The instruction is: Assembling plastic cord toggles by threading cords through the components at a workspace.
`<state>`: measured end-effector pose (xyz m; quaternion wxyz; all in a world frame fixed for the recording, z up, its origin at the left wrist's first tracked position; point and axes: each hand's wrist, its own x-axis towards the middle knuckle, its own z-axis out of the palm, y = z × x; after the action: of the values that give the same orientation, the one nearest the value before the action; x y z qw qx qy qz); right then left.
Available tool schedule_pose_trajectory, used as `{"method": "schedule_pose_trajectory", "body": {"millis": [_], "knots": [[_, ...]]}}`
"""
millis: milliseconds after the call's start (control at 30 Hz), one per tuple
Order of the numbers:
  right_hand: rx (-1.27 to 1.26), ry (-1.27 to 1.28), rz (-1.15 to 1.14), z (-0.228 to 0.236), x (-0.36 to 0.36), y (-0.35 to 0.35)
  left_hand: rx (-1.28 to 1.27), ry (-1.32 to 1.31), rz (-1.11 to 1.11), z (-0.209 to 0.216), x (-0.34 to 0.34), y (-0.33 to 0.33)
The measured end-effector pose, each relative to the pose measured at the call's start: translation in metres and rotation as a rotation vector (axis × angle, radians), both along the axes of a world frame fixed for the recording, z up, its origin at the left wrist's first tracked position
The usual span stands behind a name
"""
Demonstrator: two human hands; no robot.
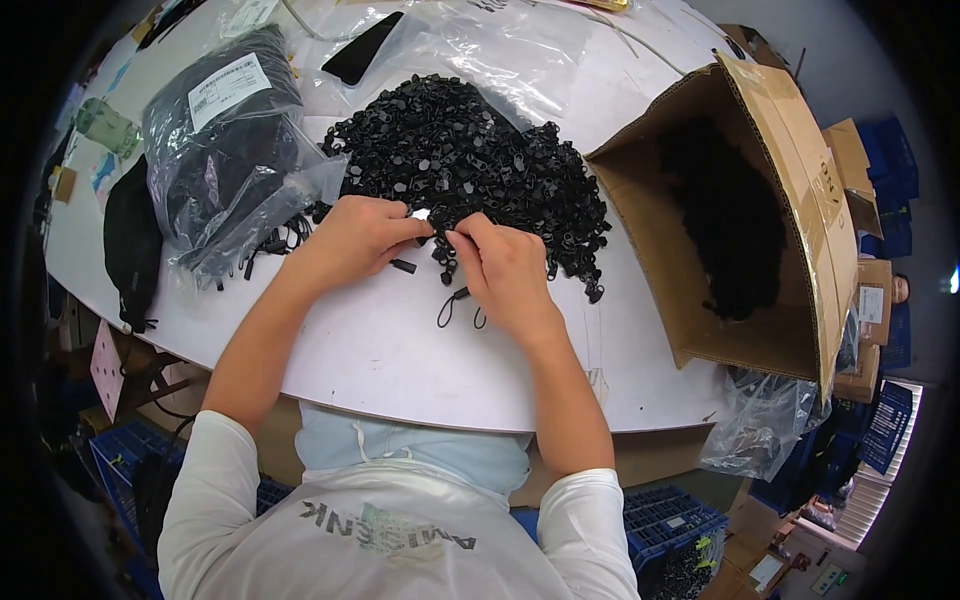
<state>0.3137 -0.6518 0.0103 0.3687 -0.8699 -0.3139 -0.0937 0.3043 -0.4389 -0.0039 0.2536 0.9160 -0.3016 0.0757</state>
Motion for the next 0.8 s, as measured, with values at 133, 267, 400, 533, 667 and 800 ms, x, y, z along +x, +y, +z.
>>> {"method": "schedule_pose_trajectory", "body": {"millis": [133, 267, 400, 533, 667, 800], "knots": [[0.011, -0.012, 0.013, -0.002, 0.0, 0.0, -0.007, 0.008, -0.01, -0.002, 0.001, -0.001], [0.014, -0.001, 0.011, -0.002, -0.001, 0.0, 0.01, 0.044, -0.024, 0.002, -0.001, -0.001], [0.012, -0.006, 0.011, -0.002, -0.001, -0.001, 0.053, 0.14, -0.002, 0.011, -0.005, -0.009], [0.005, -0.026, 0.021, -0.001, -0.001, 0.001, 0.058, 0.084, 0.057, 0.0, -0.007, -0.016], [0.008, -0.019, 0.015, -0.002, -0.001, 0.0, 0.081, 0.042, 0.094, 0.003, -0.008, -0.017], [0.011, -0.035, 0.017, -0.003, -0.001, -0.002, 0.134, 0.039, 0.151, 0.007, -0.008, -0.013]]}}
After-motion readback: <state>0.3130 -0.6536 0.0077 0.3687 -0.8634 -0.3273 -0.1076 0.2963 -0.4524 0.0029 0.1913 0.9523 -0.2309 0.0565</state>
